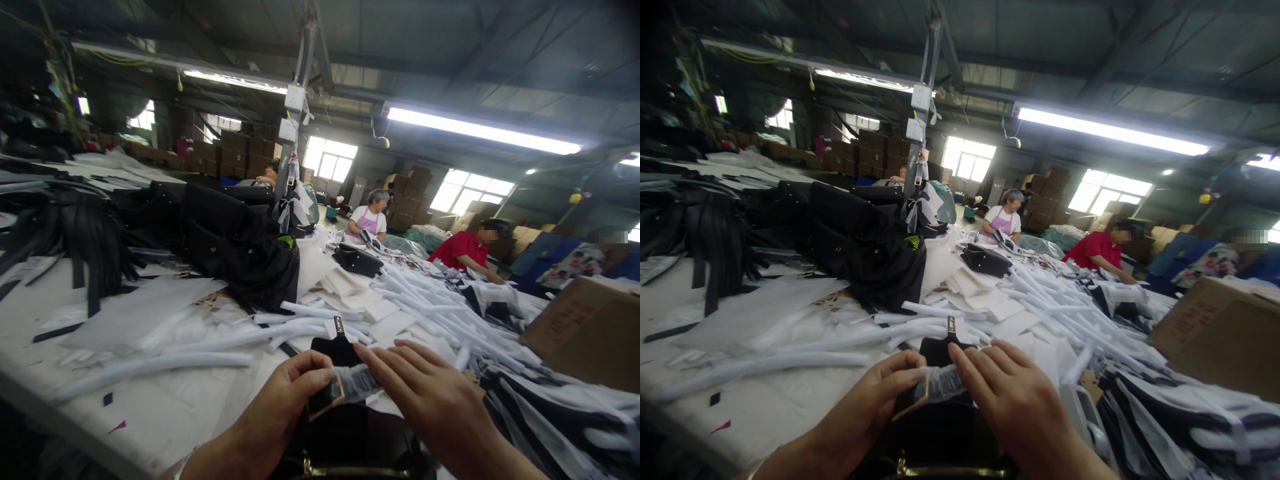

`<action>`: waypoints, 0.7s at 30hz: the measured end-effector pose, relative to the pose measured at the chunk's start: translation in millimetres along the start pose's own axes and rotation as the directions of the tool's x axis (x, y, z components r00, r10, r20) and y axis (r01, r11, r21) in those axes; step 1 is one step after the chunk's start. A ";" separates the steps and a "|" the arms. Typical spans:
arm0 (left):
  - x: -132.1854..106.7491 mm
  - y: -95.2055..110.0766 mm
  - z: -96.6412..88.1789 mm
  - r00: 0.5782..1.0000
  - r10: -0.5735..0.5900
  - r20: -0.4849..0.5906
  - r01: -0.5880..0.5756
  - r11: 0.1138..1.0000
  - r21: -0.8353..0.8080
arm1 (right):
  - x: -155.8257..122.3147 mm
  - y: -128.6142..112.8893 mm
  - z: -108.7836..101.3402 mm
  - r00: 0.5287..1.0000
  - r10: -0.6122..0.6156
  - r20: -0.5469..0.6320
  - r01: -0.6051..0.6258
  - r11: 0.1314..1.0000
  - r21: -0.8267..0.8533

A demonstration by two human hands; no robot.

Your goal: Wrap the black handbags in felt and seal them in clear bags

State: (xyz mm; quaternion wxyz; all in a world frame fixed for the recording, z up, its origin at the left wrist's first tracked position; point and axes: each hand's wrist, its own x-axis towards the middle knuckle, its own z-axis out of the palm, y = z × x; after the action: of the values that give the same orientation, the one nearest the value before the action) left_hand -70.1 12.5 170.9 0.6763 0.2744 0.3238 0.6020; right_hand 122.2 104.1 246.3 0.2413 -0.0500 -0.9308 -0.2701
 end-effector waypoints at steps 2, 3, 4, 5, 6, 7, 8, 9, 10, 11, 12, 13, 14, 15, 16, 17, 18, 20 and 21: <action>-4.8 -0.5 -3.3 0.999 0.050 0.021 -0.051 0.997 0.064 | 0.5 1.0 -2.4 1.000 0.001 -0.019 0.000 1.000 0.019; -8.1 -0.1 -6.0 0.995 0.097 0.037 -0.101 0.982 0.158 | 1.0 1.6 -4.2 1.000 -0.003 -0.027 0.003 1.000 0.020; -11.6 0.4 -9.5 0.987 0.145 0.061 -0.156 0.951 0.267 | 1.6 2.1 -6.2 0.999 -0.004 -0.033 0.005 1.000 0.013; -15.0 0.5 -13.6 0.980 0.174 0.094 -0.197 0.908 0.370 | 2.3 2.4 -8.2 0.999 -0.002 -0.036 0.003 1.000 0.003; -18.2 0.2 -18.1 0.976 0.178 0.124 -0.215 0.870 0.445 | 2.9 2.1 -9.9 0.999 -0.001 -0.036 0.001 1.000 -0.001; -20.9 -0.9 -22.4 0.976 0.165 0.143 -0.214 0.849 0.484 | 3.4 1.1 -10.9 0.999 -0.003 -0.034 0.003 1.000 0.004; -22.8 -2.7 -26.3 0.978 0.146 0.152 -0.202 0.846 0.493 | 3.9 -0.9 -11.0 0.999 -0.012 -0.034 0.012 1.000 0.018; -24.1 -5.0 -29.2 0.980 0.130 0.153 -0.189 0.855 0.484 | 4.3 -3.9 -10.0 0.999 -0.029 -0.033 0.031 0.999 0.041; -24.6 -7.7 -30.9 0.981 0.128 0.149 -0.183 0.866 0.466 | 4.6 -7.9 -7.7 0.998 -0.054 -0.035 0.056 0.996 0.066; -24.4 -10.6 -31.3 0.980 0.136 0.144 -0.186 0.876 0.445 | 4.8 -12.8 -4.5 0.996 -0.078 -0.038 0.081 0.993 0.088; -23.8 -13.3 -30.6 0.979 0.145 0.144 -0.194 0.885 0.423 | 5.1 -18.4 -0.5 0.994 -0.099 -0.038 0.102 0.989 0.104; -23.0 -15.8 -29.0 0.978 0.149 0.148 -0.197 0.895 0.401 | 5.5 -24.3 3.8 0.993 -0.111 -0.037 0.114 0.987 0.117; -22.0 -18.0 -27.0 0.976 0.152 0.154 -0.200 0.904 0.377 | 6.0 -30.0 7.9 0.992 -0.121 -0.040 0.125 0.984 0.124; -21.2 -19.8 -24.8 0.975 0.159 0.155 -0.205 0.912 0.354 | 6.8 -35.3 11.4 0.991 -0.127 -0.043 0.132 0.983 0.127; -20.7 -21.0 -23.0 0.974 0.172 0.150 -0.213 0.918 0.334 | 7.9 -39.7 13.8 0.991 -0.126 -0.049 0.132 0.983 0.129; -20.5 -21.6 -21.5 0.973 0.182 0.143 -0.219 0.922 0.320 | 9.1 -43.0 14.8 0.992 -0.119 -0.051 0.125 0.983 0.133; -20.6 -21.5 -20.6 0.972 0.191 0.134 -0.224 0.924 0.308 | 10.3 -45.0 14.5 0.992 -0.118 -0.044 0.123 0.983 0.135; -21.5 -18.5 -19.8 0.972 0.201 0.120 -0.229 0.924 0.306 | 11.8 -44.7 10.6 0.993 -0.116 0.001 0.115 0.986 0.124; -22.0 -15.8 -19.5 0.973 0.206 0.106 -0.230 0.919 0.321 | 11.5 -42.5 7.9 0.993 -0.115 0.026 0.112 0.988 0.110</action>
State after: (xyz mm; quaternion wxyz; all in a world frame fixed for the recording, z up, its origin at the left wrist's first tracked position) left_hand -76.5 -11.6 148.8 0.5604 0.4394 0.3637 0.6005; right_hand 99.3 71.8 225.6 0.2127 0.0120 -0.9492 -0.2317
